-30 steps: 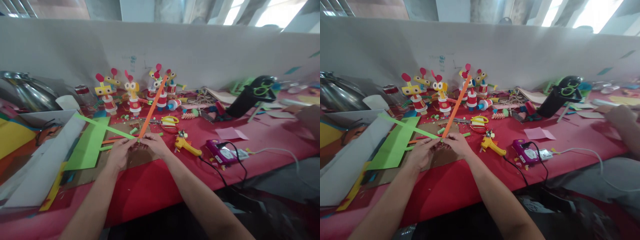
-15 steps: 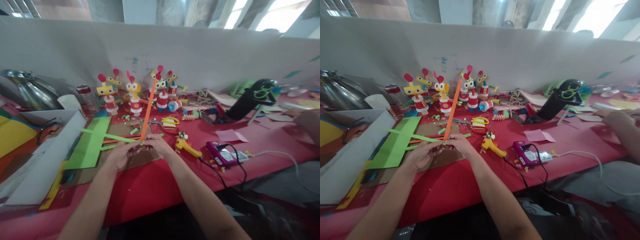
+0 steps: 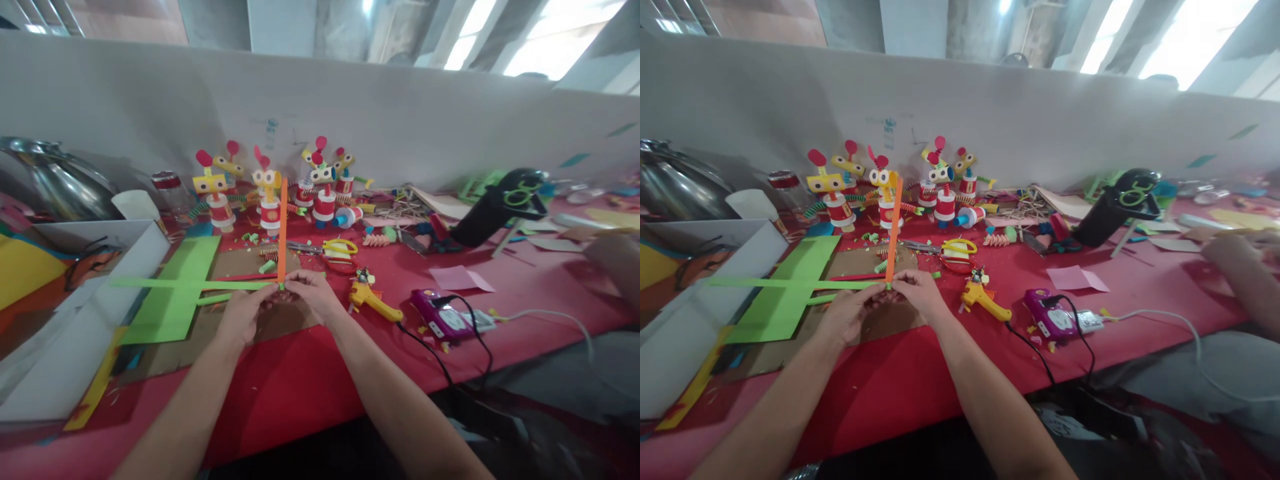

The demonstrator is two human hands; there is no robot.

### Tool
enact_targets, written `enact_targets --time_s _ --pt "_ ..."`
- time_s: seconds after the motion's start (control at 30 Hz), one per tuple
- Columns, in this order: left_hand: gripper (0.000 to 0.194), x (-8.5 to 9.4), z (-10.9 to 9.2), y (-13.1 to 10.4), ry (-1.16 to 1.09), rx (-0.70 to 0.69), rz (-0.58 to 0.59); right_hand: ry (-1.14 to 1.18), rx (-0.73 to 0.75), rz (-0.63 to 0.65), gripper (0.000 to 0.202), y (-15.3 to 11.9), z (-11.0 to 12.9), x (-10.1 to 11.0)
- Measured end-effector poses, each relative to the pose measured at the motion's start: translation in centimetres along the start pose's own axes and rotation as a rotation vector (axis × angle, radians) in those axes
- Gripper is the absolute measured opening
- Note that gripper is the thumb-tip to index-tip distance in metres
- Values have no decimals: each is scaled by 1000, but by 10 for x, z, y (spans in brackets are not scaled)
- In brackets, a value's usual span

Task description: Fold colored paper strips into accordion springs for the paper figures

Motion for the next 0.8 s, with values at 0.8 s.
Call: enact_targets --time_s 0.8 --pt "17 3 0 1 -107 38 -43 -26 71 38 8 5 -5 -2"
Point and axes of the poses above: each hand's wrist, its own y-axis towards the middle knuckle, its own x-axis out of the back of the hand, z = x × y, the point moved 5 cm from there along y, towards the middle knuckle, and after that the axes turned 7 degrees about x, right-handed, at the moved point
